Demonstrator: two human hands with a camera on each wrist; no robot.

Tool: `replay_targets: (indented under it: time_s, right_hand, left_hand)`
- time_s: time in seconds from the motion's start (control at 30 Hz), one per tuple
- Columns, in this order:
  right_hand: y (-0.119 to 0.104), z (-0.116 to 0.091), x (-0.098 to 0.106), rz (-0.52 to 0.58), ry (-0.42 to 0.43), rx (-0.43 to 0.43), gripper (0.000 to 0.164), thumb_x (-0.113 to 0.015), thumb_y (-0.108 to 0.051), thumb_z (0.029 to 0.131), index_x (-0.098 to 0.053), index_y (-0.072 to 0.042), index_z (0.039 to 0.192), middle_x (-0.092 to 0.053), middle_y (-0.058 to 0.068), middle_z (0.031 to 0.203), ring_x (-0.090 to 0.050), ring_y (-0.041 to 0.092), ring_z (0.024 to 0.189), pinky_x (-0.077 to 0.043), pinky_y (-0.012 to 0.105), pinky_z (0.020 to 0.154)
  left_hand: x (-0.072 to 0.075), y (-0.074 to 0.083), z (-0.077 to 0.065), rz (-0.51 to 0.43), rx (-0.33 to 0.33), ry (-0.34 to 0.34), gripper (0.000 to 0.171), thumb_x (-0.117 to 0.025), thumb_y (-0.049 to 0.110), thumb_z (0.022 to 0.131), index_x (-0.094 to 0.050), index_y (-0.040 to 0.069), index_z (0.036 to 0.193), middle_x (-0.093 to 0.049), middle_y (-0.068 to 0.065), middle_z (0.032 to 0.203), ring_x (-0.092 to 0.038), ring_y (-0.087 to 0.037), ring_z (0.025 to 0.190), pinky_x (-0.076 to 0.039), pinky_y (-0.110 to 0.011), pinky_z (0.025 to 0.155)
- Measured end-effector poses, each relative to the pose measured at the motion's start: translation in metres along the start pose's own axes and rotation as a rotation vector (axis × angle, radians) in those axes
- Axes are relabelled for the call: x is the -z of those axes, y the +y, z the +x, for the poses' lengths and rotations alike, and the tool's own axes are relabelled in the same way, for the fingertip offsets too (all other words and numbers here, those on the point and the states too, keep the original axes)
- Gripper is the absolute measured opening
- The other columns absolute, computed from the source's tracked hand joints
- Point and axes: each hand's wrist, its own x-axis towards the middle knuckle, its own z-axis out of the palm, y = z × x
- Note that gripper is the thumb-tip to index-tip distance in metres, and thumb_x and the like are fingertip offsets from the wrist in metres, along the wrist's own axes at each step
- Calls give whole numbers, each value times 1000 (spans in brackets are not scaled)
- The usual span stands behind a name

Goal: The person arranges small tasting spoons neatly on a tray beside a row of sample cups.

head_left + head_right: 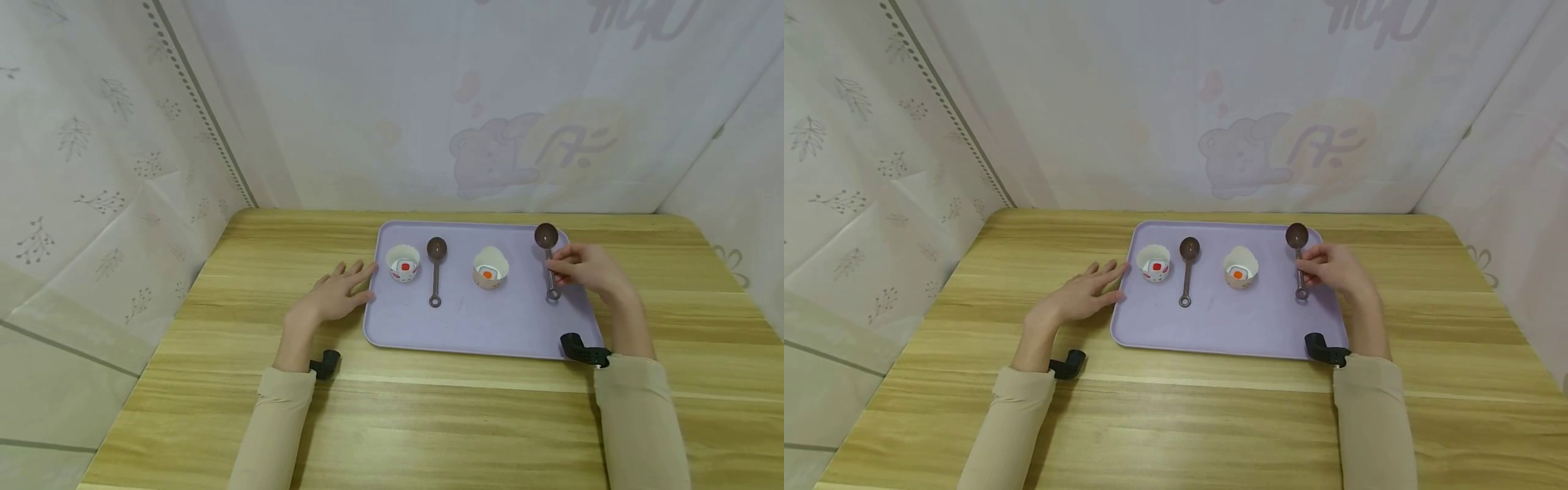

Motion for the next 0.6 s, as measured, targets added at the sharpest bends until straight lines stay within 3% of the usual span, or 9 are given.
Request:
replay_targets:
  time_s: [0.6]
  right_hand:
    - [-4,4,-8,-7,-34,-5,30,-64,-9,100,-53,15,115,-69,5,83,-64,9,68,-58,26,68]
  left_hand:
    - [0,-1,1,-5,4,3,63,-49,38,107,-25,19,162,-17,-17,166,-4,-45,152,-6,-63,120]
